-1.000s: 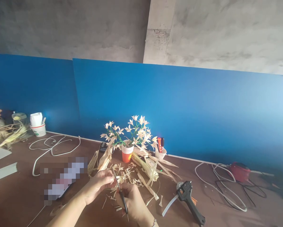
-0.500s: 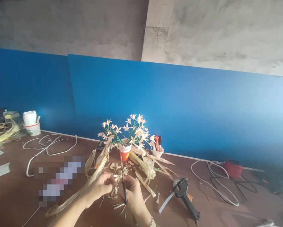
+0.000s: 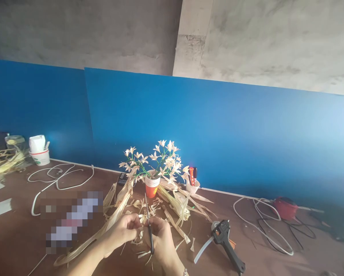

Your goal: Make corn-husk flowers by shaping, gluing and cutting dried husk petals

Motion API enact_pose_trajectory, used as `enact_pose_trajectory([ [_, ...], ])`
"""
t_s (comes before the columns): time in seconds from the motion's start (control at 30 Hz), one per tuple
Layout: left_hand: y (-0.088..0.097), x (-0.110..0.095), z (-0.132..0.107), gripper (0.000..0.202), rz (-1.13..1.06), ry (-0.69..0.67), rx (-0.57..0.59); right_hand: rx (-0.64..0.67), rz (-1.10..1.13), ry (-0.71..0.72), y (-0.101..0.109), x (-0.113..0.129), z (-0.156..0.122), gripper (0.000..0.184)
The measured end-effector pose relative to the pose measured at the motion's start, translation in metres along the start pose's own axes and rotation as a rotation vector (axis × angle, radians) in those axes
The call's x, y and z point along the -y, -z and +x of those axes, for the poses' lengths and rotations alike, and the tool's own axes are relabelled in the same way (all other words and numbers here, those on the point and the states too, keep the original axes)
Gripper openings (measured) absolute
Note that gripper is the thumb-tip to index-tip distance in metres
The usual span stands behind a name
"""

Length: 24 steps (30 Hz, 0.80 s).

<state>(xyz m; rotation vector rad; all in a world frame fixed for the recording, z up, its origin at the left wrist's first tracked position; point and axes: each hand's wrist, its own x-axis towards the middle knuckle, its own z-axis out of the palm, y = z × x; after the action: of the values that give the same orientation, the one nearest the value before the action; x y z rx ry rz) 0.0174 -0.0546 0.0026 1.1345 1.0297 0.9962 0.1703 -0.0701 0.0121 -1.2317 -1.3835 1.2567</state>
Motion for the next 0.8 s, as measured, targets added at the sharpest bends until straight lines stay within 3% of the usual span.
enact_pose_trajectory([
  [0.1, -0.001, 0.001, 0.001, 0.023, -0.110, 0.038, 0.087, -0.098, 0.014, 0.049, -0.005, -0.006, 0.001, 0.039],
  [0.23, -0.011, 0.006, 0.002, 0.034, -0.262, -0.006, 0.062, -0.265, 0.073, 0.125, -0.011, -0.022, 0.008, 0.059],
  [0.5, -0.019, 0.009, 0.001, 0.036, -0.159, -0.081, -0.055, -0.304, 0.095, 0.104, -0.015, -0.029, 0.009, 0.063],
  [0.63, -0.016, 0.008, 0.003, 0.034, -0.161, -0.073, -0.150, -0.222, 0.109, 0.096, -0.013, -0.027, 0.008, 0.059],
  [0.8, -0.002, 0.007, 0.009, 0.032, -0.341, -0.064, -0.193, 0.108, 0.131, 0.013, -0.008, -0.014, 0.003, 0.053],
])
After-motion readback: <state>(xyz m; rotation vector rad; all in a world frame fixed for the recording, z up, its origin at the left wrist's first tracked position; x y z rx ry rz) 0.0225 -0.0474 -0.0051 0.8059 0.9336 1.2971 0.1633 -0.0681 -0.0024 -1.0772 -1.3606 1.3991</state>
